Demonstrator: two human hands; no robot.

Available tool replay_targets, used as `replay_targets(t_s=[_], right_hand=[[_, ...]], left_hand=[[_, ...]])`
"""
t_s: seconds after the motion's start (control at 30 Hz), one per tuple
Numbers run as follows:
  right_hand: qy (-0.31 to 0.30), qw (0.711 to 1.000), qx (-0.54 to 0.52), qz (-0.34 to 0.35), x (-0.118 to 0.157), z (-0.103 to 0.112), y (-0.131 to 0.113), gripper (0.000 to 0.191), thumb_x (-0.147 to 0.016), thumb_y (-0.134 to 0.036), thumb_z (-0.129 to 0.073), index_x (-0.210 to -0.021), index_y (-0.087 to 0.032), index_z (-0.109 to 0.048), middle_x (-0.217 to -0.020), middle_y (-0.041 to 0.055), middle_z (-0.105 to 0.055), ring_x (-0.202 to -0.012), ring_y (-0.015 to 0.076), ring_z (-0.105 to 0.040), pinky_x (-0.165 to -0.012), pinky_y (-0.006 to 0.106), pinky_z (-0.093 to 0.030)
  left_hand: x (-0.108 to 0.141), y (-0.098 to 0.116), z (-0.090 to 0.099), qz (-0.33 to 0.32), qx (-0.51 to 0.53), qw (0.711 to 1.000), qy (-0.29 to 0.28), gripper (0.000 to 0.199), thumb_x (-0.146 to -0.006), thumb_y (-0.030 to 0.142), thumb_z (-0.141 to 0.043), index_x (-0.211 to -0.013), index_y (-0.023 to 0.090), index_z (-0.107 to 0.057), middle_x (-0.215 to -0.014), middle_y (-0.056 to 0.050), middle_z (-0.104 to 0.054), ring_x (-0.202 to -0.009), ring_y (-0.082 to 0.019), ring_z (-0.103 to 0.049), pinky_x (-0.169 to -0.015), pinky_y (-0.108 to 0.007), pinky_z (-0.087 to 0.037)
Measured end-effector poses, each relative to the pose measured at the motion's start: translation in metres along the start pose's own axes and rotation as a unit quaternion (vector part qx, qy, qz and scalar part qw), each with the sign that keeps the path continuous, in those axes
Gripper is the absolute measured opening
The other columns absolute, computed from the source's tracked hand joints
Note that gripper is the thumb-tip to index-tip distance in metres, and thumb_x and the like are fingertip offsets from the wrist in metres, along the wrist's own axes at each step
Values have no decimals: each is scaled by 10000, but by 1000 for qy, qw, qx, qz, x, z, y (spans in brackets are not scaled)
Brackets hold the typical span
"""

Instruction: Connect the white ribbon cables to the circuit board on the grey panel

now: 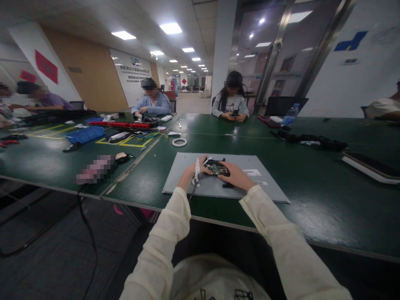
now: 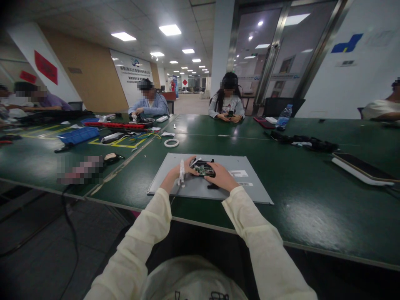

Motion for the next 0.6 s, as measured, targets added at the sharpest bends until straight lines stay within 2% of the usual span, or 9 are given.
replay_targets(t_s=[0.27, 0.4, 0.5, 0.6], right_hand=[[-6, 1000, 0, -6, 2, 1, -1, 630, -764, -444, -585, -1317, -193, -415, -1300, 107, -480, -1177, 248, -451, -990, 400, -355], [-3, 1000, -1, 2, 1, 2, -2, 607, -777, -443, -572, -1309, -191, -422, -1291, 102, -487, -1173, 239, -454, -994, 385, -353], [-3, 1000, 2, 4, 1, 2, -1, 588, -795, -455, -549, -1307, -194, -427, -1289, 106, -489, -1177, 242, -452, -997, 391, -351], [-9, 1000, 12, 9, 1, -1, 2, 581, -800, -481, -531, -1304, -204, -443, -1320, 112, -459, -1199, 253, -432, -1011, 413, -339]], left_hand=[[-11, -13, 2, -29, -30, 999, -9, 794, -393, 150, -788, -1156, 218, -581, -1292, -127, -510, -1170, -320, -483, -1029, -412, -330], [-14, -16, 2, -28, -11, 999, -9, 782, -419, 200, -803, -1164, 227, -566, -1287, -139, -511, -1158, -309, -497, -1011, -412, -348], [-18, -17, 8, -8, 0, 999, 34, 752, -472, 209, -797, -1177, 210, -537, -1270, -162, -516, -1162, -299, -492, -965, -384, -385], [-22, -18, 25, -1, -36, 990, 137, 502, -609, 281, -732, -1074, 191, -566, -1125, -137, -594, -1102, -269, -527, -936, -367, -388]])
Point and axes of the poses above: each hand's wrist, its own x-axis away from the middle knuckle, its own z-axis out of the back of the hand, y = z × x, the point moved 6 cm from there along -x, towards the middle knuckle
